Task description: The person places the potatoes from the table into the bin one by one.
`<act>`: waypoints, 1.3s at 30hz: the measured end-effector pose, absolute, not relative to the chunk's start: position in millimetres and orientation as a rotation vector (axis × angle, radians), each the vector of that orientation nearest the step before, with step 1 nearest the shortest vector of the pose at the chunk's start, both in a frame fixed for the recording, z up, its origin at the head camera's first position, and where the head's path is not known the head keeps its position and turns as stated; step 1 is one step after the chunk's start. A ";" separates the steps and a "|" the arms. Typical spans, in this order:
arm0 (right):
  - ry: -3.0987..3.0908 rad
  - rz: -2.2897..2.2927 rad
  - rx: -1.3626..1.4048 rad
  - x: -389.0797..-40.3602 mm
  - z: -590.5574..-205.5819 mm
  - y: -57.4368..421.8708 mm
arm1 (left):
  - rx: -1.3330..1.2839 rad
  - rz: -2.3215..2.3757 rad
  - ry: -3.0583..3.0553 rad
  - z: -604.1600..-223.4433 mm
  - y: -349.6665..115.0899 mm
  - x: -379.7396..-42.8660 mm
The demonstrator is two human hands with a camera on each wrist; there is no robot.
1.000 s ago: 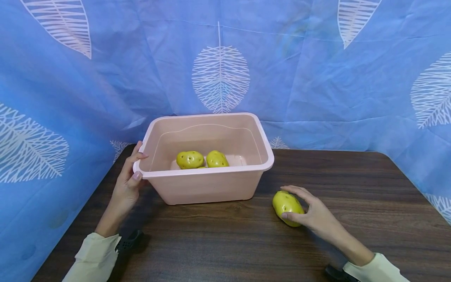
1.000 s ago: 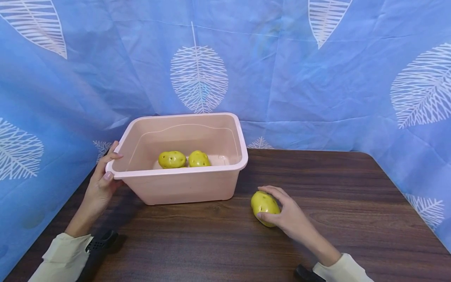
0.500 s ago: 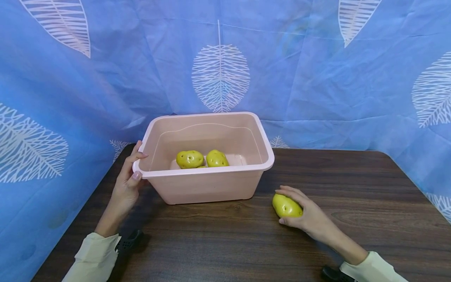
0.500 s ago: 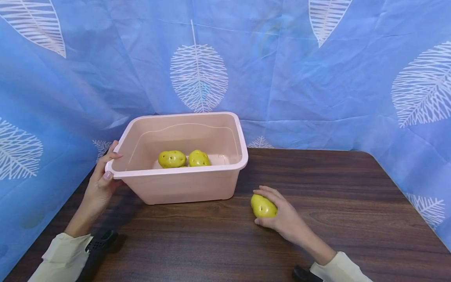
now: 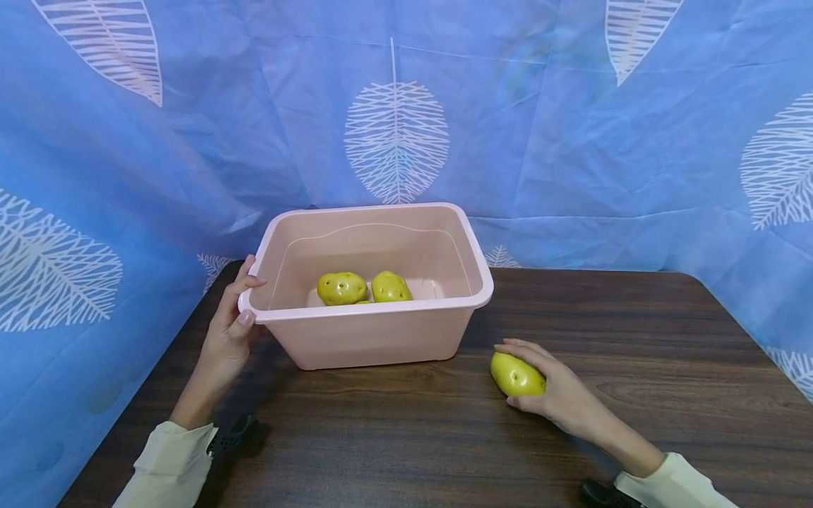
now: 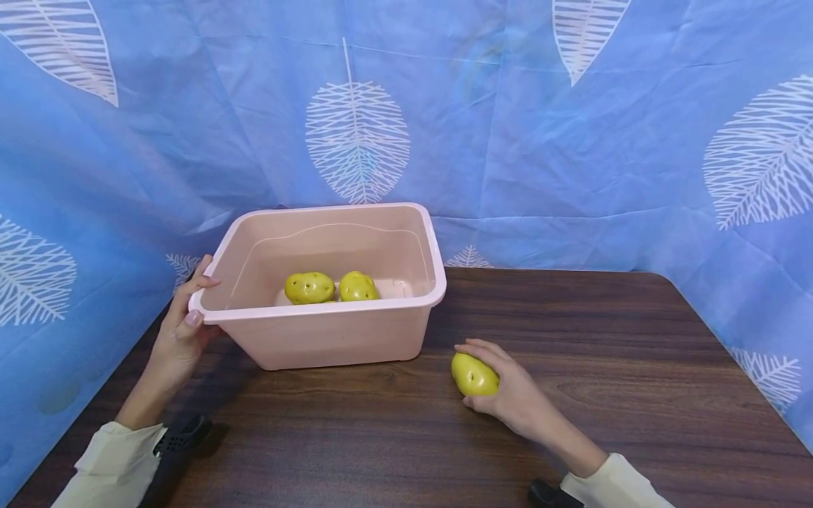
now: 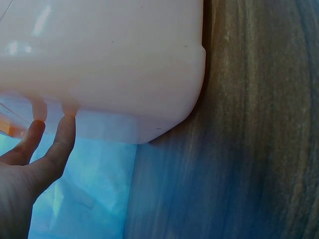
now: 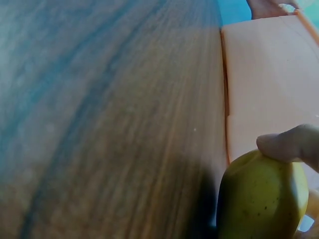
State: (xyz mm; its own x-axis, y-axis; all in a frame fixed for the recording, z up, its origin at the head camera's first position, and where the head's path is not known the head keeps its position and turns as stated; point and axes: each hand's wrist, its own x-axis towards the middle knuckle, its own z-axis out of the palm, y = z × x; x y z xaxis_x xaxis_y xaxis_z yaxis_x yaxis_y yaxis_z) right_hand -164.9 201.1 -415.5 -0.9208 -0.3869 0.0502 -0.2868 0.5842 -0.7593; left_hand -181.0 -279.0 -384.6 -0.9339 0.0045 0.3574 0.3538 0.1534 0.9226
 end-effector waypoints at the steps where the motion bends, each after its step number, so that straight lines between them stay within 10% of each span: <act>1: 2.687 -1.257 -0.576 -164.3 -414.9 201.2 | -0.345 -1.852 -2.164 -384.6 -279.0 -180.9; 39: 2.734 -1.312 -0.679 -152.2 -381.5 206.0 | -0.351 -1.832 -2.159 -385.0 -279.3 -181.3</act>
